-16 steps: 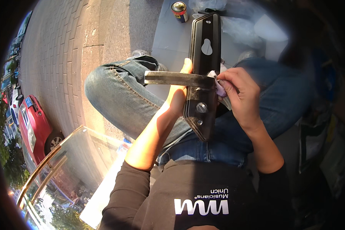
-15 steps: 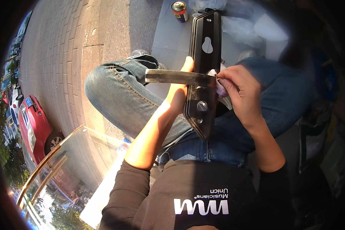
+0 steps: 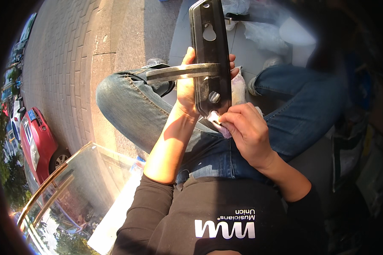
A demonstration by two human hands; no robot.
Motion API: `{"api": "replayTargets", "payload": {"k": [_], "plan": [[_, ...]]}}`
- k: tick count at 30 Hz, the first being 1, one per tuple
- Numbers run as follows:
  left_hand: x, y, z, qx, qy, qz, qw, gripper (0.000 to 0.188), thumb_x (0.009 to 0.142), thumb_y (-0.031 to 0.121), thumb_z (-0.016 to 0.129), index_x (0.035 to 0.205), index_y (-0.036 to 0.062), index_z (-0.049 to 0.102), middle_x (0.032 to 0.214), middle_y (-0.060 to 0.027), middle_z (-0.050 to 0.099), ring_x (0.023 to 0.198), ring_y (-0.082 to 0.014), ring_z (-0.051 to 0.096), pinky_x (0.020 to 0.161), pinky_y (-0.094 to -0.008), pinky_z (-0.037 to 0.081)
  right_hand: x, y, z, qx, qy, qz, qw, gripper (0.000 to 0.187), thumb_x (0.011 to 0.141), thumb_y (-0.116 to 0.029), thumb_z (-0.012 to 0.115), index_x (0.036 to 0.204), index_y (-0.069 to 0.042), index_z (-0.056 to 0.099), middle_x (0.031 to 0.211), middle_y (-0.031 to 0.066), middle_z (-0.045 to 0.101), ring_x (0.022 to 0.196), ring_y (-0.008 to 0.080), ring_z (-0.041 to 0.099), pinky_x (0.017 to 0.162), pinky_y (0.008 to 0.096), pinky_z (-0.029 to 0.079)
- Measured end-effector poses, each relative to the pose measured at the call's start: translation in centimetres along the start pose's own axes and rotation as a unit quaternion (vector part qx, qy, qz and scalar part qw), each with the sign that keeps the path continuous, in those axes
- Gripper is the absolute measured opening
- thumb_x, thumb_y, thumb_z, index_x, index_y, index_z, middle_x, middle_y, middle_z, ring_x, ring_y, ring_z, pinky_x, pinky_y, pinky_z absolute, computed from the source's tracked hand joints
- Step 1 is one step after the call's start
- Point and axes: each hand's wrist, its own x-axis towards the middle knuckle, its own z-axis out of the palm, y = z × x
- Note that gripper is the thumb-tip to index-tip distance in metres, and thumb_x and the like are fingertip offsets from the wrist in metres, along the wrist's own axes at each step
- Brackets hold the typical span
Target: The person labels a plastic bag with a marker, then unpacks a door lock from a box. They spray the lock with a lubricant and wipe it with a cloth, cleaning the handle and body.
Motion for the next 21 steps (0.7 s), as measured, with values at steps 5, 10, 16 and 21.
{"api": "replayTargets", "payload": {"k": [5,10,16,21], "plan": [[-0.3,-0.6,0.6,-0.029,0.026,-0.031,0.999,0.054,0.093,0.042,0.032,0.119,-0.0035,0.046,0.107,-0.0210,0.057,0.093,-0.0295,0.059,0.086,-0.0379,0.049,4.7,2.9,-0.7,-0.107,0.097,-0.072,0.987,0.013,0.068,0.003,0.064,0.079,-0.001,0.058,0.077,0.0108,0.054,0.071,0.0282,0.055,0.063,0.0348,0.045],[-0.3,-0.7,1.1,0.008,0.076,-0.010,0.997,0.060,0.092,0.046,0.030,0.121,-0.0039,0.044,0.105,-0.0222,0.057,0.094,-0.0298,0.059,0.085,-0.0396,0.050,3.2,1.3,-0.8,-0.082,0.046,-0.059,0.994,0.016,0.067,0.002,0.067,0.079,-0.001,0.058,0.076,0.0103,0.053,0.071,0.0272,0.055,0.063,0.0354,0.045],[-0.6,-0.9,0.1,0.016,0.042,0.014,0.999,0.062,0.092,0.052,0.028,0.112,-0.0025,0.049,0.102,-0.0173,0.059,0.088,-0.0260,0.061,0.080,-0.0382,0.053,5.7,2.7,-1.2,-0.123,0.073,-0.044,0.989,0.012,0.071,0.007,0.061,0.080,0.000,0.059,0.079,0.0108,0.056,0.069,0.0245,0.057,0.062,0.0303,0.046],[-0.9,-0.7,1.0,0.051,0.006,0.073,0.996,0.058,0.094,0.045,0.027,0.121,-0.0040,0.044,0.107,-0.0174,0.058,0.097,-0.0261,0.059,0.091,-0.0387,0.046,6.0,2.0,0.3,0.102,0.079,0.126,0.984,0.010,0.073,0.003,0.063,0.079,0.001,0.055,0.078,0.0122,0.056,0.074,0.0241,0.060,0.065,0.0300,0.049]]}}
